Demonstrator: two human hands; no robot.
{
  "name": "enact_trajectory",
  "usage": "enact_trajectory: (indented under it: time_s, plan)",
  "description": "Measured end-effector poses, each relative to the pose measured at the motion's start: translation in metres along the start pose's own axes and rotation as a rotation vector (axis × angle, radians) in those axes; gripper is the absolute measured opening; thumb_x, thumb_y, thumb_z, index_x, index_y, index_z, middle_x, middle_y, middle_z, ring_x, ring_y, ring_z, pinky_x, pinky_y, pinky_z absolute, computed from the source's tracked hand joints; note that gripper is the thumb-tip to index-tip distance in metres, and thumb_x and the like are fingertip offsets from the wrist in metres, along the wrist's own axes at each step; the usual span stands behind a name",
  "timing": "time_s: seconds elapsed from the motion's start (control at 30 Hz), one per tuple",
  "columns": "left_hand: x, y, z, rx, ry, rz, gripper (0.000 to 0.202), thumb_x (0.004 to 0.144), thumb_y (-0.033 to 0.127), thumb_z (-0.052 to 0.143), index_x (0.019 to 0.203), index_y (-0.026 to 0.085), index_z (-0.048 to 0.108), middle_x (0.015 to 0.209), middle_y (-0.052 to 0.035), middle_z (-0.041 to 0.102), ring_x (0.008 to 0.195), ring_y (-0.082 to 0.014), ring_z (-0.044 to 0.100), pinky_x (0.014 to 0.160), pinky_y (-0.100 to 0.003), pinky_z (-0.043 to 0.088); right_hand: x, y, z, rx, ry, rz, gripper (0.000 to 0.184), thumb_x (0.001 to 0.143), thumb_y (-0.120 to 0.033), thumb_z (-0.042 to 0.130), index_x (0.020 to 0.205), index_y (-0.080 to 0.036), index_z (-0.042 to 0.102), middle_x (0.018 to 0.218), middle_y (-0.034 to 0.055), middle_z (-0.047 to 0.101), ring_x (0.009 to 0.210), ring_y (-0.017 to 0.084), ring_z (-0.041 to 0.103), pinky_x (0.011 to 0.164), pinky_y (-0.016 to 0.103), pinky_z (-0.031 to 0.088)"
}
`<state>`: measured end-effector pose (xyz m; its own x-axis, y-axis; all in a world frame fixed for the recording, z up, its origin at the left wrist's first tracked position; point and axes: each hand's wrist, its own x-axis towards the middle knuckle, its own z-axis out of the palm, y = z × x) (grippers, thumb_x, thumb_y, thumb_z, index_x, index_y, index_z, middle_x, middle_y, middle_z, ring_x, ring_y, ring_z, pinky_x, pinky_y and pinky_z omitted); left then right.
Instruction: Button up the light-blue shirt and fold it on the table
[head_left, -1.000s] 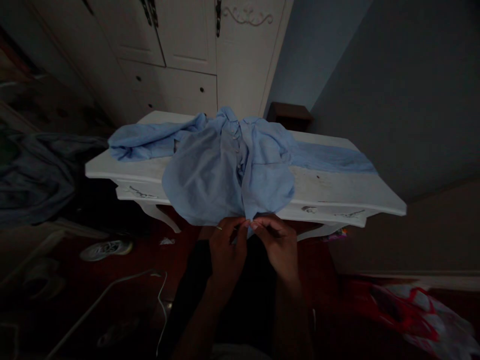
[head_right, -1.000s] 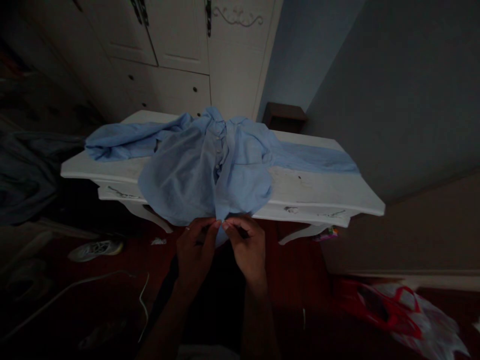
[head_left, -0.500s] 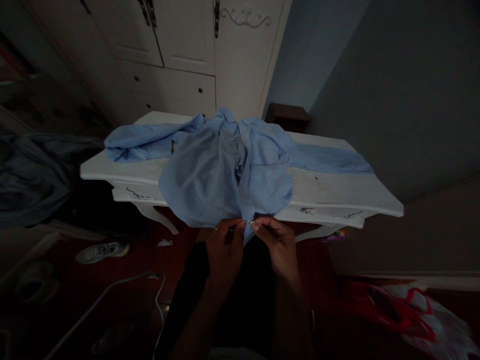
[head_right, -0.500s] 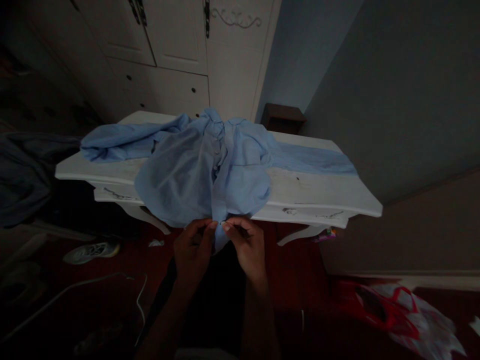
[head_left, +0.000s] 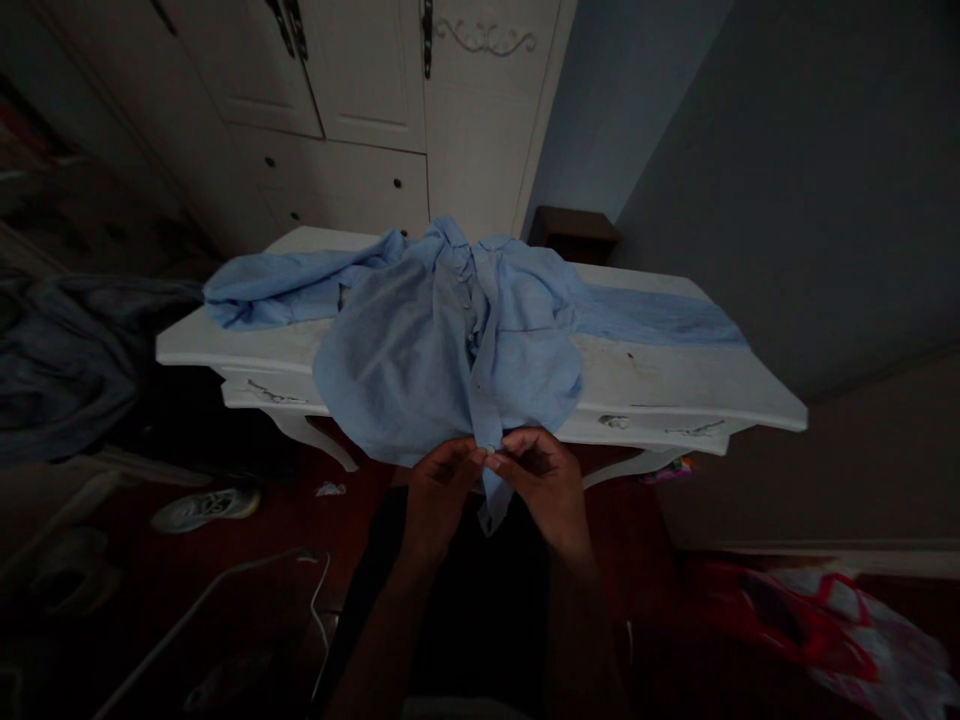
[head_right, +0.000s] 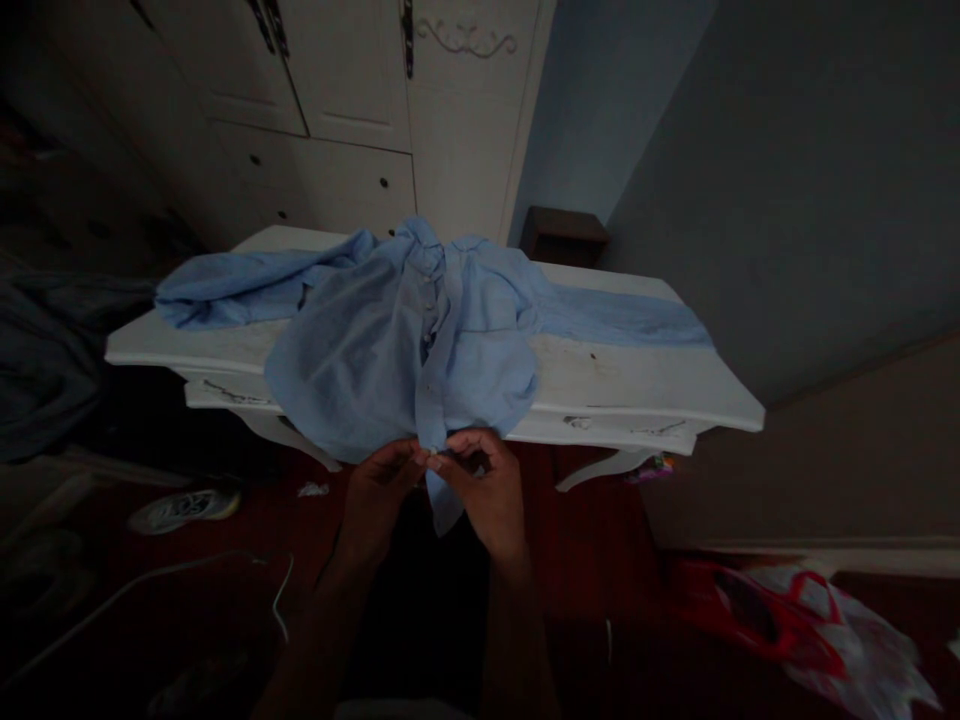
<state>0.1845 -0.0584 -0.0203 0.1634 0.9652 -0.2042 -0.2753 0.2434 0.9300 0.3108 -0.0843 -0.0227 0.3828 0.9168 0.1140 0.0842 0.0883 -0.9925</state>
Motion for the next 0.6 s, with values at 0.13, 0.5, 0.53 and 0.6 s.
enact_trajectory:
  time_s: [0.13,0.5,0.53,0.6]
  plan:
    - [0.001,-0.003,-0.007,0.022,-0.067,0.008,0.028,0.07,0.041,0.077,0.084,0.017,0.073,0.08,-0.0045,0.072,0.067,-0.0136,0.063,0.062,-0.024,0.05,0.001,0.01,-0.003,-0.045,-0.016,-0.01,0.026,0.07,-0.035,0.08,0.089,-0.022,0.069,0.082,0.0003,0.065,0.076,0.015,0.06,0.071,0.027,0.05]
    - [0.023,-0.041,-0.052,0.017,0.282,-0.045,0.051,0.064,0.038,0.08,0.106,0.017,0.06,0.093,-0.0039,0.067,0.077,-0.0139,0.065,0.07,-0.025,0.051,-0.002,0.014,-0.016,-0.272,-0.09,-0.059,0.016,0.083,-0.028,0.064,0.07,-0.02,0.066,0.073,0.0003,0.064,0.071,0.015,0.06,0.066,0.027,0.045]
    - [0.028,-0.045,-0.057,0.054,0.37,0.011,0.053,0.063,0.038,0.08,0.107,0.018,0.057,0.1,-0.0044,0.065,0.083,-0.0143,0.065,0.074,-0.026,0.051,-0.003,0.013,-0.016,-0.272,-0.065,-0.07,0.016,0.084,-0.028,0.064,0.07,-0.02,0.065,0.072,0.0001,0.063,0.071,0.015,0.059,0.066,0.027,0.045]
    - [0.037,-0.054,-0.068,0.133,0.518,0.108,0.057,0.064,0.037,0.081,0.111,0.021,0.052,0.114,-0.0058,0.06,0.097,-0.0165,0.063,0.083,-0.029,0.051,-0.003,0.01,-0.016,-0.254,-0.011,-0.107,0.016,0.085,-0.028,0.063,0.071,-0.02,0.064,0.073,-0.0001,0.062,0.072,0.015,0.058,0.068,0.027,0.045]
